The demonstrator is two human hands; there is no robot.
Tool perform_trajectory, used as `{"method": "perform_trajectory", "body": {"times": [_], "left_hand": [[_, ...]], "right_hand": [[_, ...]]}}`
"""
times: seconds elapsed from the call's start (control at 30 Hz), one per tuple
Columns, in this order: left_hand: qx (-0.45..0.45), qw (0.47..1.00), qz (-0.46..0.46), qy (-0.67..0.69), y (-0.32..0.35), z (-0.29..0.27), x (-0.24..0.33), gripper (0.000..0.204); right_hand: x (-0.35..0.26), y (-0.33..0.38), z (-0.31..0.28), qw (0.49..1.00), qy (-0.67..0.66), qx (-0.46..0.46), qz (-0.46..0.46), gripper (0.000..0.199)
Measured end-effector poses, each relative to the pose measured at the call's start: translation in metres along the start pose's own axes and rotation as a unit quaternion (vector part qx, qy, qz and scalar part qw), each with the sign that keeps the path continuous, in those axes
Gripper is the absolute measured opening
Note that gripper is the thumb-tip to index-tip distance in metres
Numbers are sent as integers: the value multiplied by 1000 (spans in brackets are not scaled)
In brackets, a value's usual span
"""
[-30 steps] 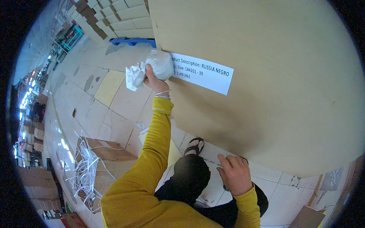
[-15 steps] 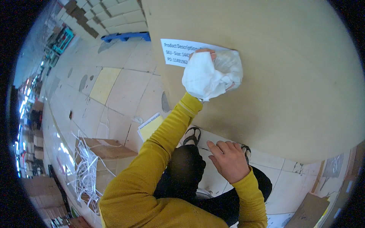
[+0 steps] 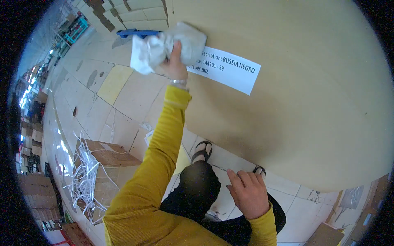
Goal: The recorder is applying product labels to large cardboard boxes and cleaning the surface with a cloth.
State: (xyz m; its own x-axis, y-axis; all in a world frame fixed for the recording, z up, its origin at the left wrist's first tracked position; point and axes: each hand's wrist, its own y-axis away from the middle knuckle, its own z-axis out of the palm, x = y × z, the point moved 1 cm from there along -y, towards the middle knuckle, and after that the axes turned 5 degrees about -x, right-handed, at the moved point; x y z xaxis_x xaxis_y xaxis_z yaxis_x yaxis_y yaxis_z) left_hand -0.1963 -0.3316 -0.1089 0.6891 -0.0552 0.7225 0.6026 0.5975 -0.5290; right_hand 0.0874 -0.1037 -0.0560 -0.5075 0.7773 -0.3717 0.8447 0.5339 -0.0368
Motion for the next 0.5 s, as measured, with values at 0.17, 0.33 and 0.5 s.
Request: {"method": "perform_trajectory", "body": {"times": [0.17, 0.33, 0.5], "left_hand": [[-126, 972, -138, 143, 49, 19, 23, 38], [-375, 893, -13, -250, 89, 59, 34, 56], [-337, 892, 207, -218, 90, 88, 22, 45]], "right_hand": [[-1, -13, 1, 1000, 14, 16, 9, 44], [-8, -23, 17, 1000, 6, -14, -18, 47], [1, -18, 16, 1000, 7, -16, 17, 46]]}}
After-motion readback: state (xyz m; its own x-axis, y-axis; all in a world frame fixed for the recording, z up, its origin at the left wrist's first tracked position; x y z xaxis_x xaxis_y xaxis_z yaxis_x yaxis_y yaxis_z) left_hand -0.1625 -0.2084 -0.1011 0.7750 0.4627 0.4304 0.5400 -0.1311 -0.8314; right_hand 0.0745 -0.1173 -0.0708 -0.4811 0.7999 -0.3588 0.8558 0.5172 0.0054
